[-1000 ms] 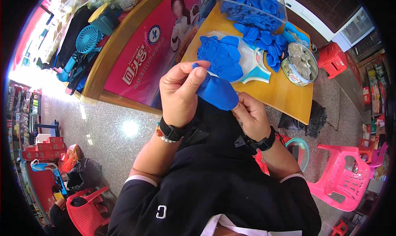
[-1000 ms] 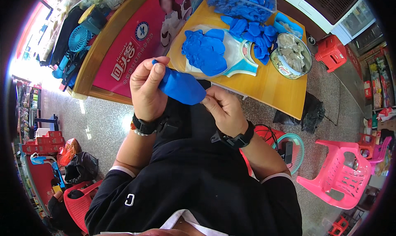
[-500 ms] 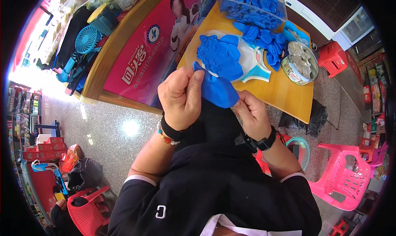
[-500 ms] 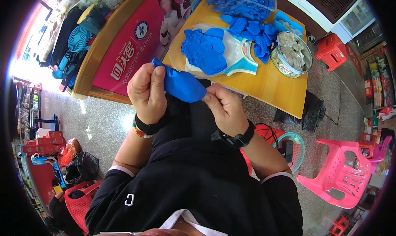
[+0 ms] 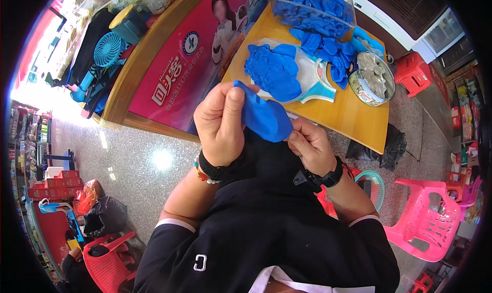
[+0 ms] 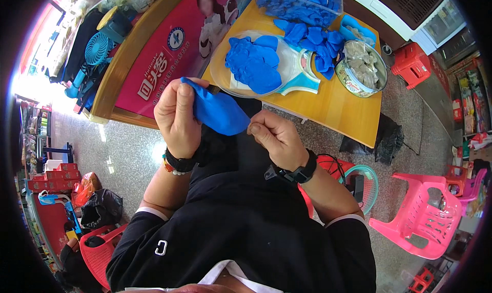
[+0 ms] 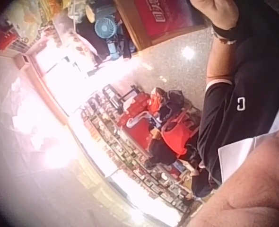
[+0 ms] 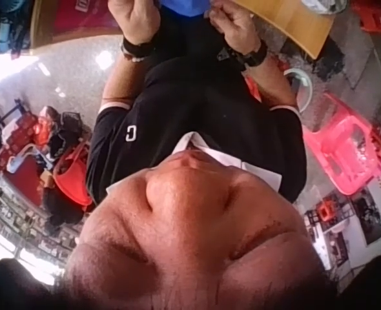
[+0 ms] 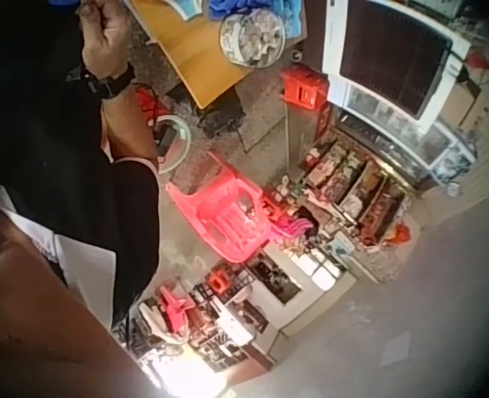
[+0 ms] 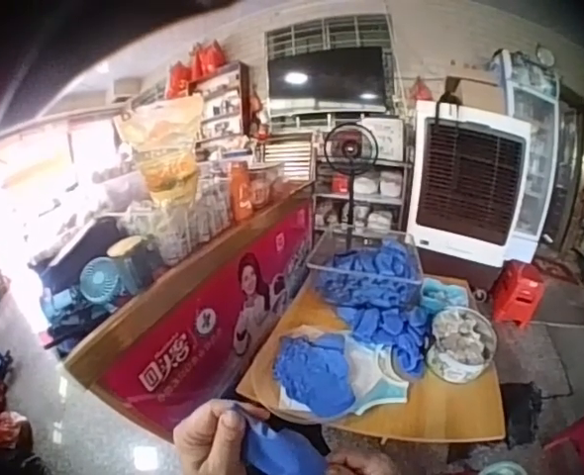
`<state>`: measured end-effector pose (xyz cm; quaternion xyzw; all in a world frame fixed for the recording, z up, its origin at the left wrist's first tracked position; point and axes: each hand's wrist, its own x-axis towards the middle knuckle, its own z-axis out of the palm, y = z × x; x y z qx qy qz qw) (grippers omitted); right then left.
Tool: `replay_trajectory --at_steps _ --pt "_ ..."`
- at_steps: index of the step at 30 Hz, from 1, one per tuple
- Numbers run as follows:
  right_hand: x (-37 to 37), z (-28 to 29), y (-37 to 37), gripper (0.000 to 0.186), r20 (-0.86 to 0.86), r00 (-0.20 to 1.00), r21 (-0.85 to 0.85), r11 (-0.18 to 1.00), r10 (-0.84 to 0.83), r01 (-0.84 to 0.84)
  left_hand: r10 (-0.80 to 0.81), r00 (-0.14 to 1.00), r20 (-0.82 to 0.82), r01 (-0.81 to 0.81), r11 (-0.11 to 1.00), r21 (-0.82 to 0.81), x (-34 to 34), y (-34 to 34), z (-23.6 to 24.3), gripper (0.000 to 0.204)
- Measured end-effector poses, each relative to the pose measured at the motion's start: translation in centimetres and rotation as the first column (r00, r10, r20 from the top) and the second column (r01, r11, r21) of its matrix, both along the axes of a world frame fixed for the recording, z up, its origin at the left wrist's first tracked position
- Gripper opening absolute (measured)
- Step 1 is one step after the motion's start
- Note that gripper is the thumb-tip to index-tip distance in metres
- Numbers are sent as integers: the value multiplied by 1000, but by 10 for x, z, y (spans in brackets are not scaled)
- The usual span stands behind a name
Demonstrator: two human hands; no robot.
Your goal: Shaping and molding a piece of blue modeling clay or dough using hands and a small stick.
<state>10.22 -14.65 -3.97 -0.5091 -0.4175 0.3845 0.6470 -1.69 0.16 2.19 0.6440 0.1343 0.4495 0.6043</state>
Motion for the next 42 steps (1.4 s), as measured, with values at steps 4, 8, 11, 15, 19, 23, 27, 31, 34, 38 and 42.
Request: replay_trajectory --at_steps 4,8,11,15,19,23,27,31,34,38,42 --pt "0 4 -2 18 -494 842 -31 963 217 -266 79 996 -45 -65 966 251 2 0 -1 22" --pt "2 4 1 17 -638 723 4 940 264 -340 131 990 -53 -111 952 285 6 2 -10 21" --pt "2 2 9 14 -84 996 -34 999 -16 13 130 991 -31 -120 964 237 8 3 -17 20" --pt "9 15 7 11 429 851 56 949 -303 310 -26 998 -52 26 1000 -6 6 7 -11 12" --pt "11 21 6 10 393 878 40 959 -274 281 -177 973 148 181 983 -12 5 25 -6 10" --pt "14 24 2 9 359 915 5 981 -185 196 -244 966 82 242 970 40 0 32 6 7" --pt "20 35 -5 9 356 932 -99 988 -72 114 -242 969 -54 247 962 119 -5 35 14 5" --pt "19 38 -6 9 408 913 -148 988 14 50 -234 963 -138 264 922 282 -7 29 23 7" --pt "13 38 -5 9 416 908 -154 981 -44 118 -156 955 -251 263 837 479 -3 27 21 14" --pt "9 21 -4 15 273 958 -82 991 -82 109 -281 949 143 293 954 -66 9 13 12 42" --pt "7 18 -5 18 -100 994 -121 992 33 -45 -331 929 165 368 877 -310 1 7 0 28"
